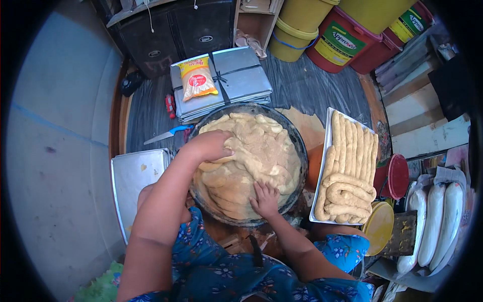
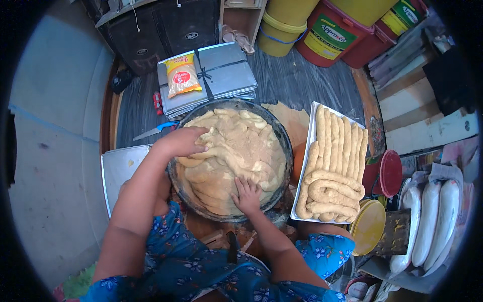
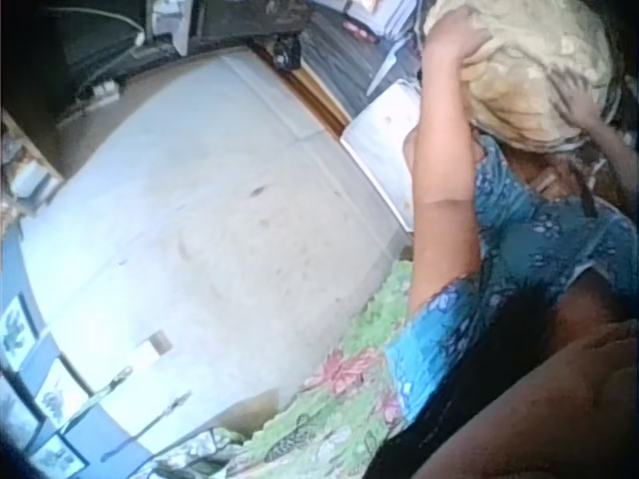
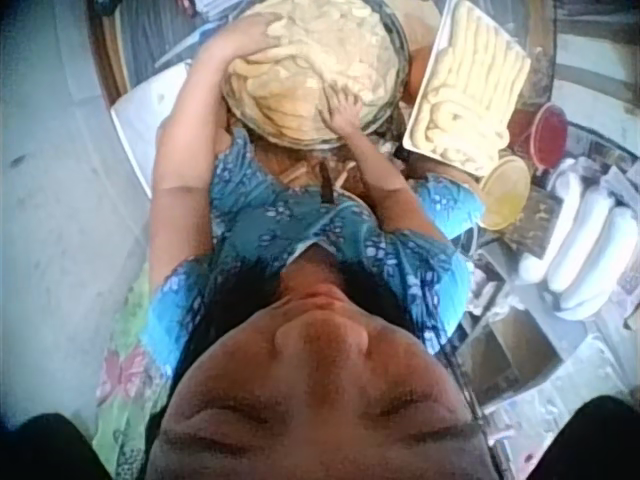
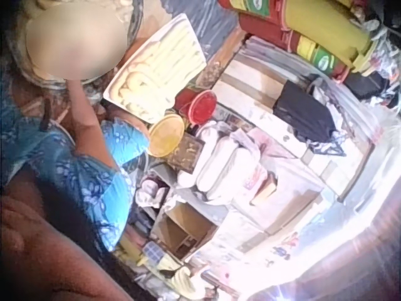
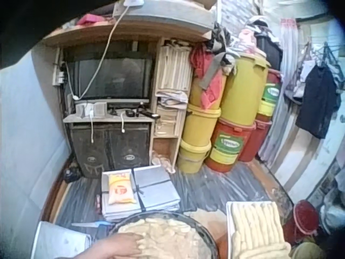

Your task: The person takes portions of dough from a large container, stretches and shapes them into long rolls by hand, and arranges the dough rolls onto a tray.

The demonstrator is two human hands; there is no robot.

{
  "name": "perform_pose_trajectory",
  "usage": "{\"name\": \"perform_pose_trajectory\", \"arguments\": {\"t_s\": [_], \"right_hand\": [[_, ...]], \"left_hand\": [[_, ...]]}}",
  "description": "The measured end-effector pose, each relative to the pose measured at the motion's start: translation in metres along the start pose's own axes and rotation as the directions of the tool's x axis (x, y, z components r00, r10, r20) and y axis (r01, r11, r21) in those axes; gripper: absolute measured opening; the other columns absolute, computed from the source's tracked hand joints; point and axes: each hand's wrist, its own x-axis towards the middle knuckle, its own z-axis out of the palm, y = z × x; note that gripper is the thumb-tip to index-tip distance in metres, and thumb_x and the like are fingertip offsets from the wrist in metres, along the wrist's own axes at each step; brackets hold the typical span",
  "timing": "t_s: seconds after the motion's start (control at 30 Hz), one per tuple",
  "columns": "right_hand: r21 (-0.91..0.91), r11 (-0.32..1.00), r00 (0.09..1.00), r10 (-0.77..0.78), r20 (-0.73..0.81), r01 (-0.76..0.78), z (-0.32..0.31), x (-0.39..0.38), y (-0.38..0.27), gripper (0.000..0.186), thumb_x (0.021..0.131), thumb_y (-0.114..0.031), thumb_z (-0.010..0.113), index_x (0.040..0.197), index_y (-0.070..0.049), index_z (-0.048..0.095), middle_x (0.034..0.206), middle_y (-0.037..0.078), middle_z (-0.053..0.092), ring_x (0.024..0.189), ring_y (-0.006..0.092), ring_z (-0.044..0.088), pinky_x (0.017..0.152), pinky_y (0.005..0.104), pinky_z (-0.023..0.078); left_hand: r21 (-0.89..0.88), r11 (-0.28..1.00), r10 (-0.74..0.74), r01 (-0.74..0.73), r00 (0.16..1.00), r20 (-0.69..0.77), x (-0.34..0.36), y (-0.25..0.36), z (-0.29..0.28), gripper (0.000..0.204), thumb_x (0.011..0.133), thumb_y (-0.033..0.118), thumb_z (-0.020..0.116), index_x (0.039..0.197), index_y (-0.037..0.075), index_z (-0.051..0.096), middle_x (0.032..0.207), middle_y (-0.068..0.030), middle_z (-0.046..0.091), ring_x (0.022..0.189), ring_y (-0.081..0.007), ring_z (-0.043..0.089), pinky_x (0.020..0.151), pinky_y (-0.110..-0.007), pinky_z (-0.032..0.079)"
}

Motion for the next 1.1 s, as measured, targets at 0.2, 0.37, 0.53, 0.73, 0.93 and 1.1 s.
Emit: {"name": "perform_pose_trajectory", "arguments": {"t_s": [0.2, 0.37, 0.53, 0.73, 0.93, 1.1], "right_hand": [[0.145, 0.989, 0.943, 0.050, -0.328, -0.002, -0.015, 0.079, 0.007, 0.063, 0.084, -0.039, 0.059, 0.141, -0.018, 0.043, 0.139, 0.011, 0.044, 0.130, 0.0357, 0.037, 0.105, 0.0577, 0.024], [-0.188, 0.939, 0.950, -0.304, -0.070, 0.287, 0.016, 0.090, -0.038, 0.053, 0.084, -0.027, 0.059, 0.136, -0.021, 0.049, 0.136, 0.010, 0.048, 0.126, 0.0359, 0.040, 0.102, 0.0537, 0.030], [-0.014, 0.933, 0.886, -0.338, 0.317, 0.361, -0.003, 0.032, -0.041, 0.042, 0.083, -0.019, 0.058, 0.124, -0.019, 0.057, 0.124, 0.009, 0.053, 0.110, 0.0326, 0.048, 0.090, 0.0483, 0.038], [0.007, 0.960, 0.960, -0.280, -0.022, 0.281, -0.015, 0.049, -0.050, 0.036, 0.079, -0.024, 0.063, 0.112, -0.009, 0.057, 0.120, 0.011, 0.054, 0.111, 0.0335, 0.048, 0.087, 0.0482, 0.039], [-0.004, 0.977, 0.972, -0.213, 0.097, 0.214, 0.009, 0.068, -0.083, 0.037, 0.077, -0.026, 0.066, 0.109, -0.010, 0.057, 0.113, 0.014, 0.058, 0.120, 0.0323, 0.050, 0.100, 0.0522, 0.033], [0.277, 0.958, 0.904, -0.052, 0.425, -0.076, -0.043, 0.062, -0.029, 0.048, 0.075, -0.028, 0.064, 0.118, -0.010, 0.057, 0.109, 0.018, 0.063, 0.107, 0.0344, 0.060, 0.093, 0.0436, 0.045]], "left_hand": [[0.030, 0.999, 0.035, -0.035, 0.999, -0.011, -0.003, -0.001, 0.010, 0.064, 0.084, 0.039, 0.064, 0.136, 0.005, 0.047, 0.130, -0.0227, 0.053, 0.119, -0.0364, 0.053, 0.101, -0.040, 0.041], [0.052, 0.999, 0.009, -0.011, 0.999, 0.032, -0.008, -0.005, 0.008, 0.065, 0.084, 0.040, 0.065, 0.136, 0.005, 0.047, 0.130, -0.0232, 0.054, 0.119, -0.0366, 0.053, 0.102, -0.040, 0.041], [0.034, 0.999, 0.026, -0.026, 1.000, -0.002, -0.011, -0.008, 0.004, 0.066, 0.083, 0.040, 0.065, 0.136, 0.005, 0.047, 0.130, -0.0232, 0.053, 0.120, -0.0365, 0.052, 0.102, -0.040, 0.040], [0.032, 0.999, 0.039, -0.040, 0.999, 0.023, -0.008, -0.009, 0.012, 0.067, 0.083, 0.040, 0.066, 0.136, 0.005, 0.046, 0.131, -0.0231, 0.053, 0.121, -0.0361, 0.051, 0.103, -0.040, 0.040], [0.019, 1.000, 0.019, -0.019, 0.999, 0.026, -0.014, -0.005, 0.005, 0.067, 0.083, 0.039, 0.066, 0.137, 0.006, 0.046, 0.131, -0.0232, 0.053, 0.121, -0.0362, 0.051, 0.103, -0.040, 0.040], [-0.011, 1.000, 0.007, -0.007, 1.000, 0.012, -0.025, -0.006, -0.004, 0.068, 0.082, 0.039, 0.067, 0.137, 0.006, 0.046, 0.129, -0.0232, 0.054, 0.120, -0.0368, 0.052, 0.102, -0.041, 0.040]]}}
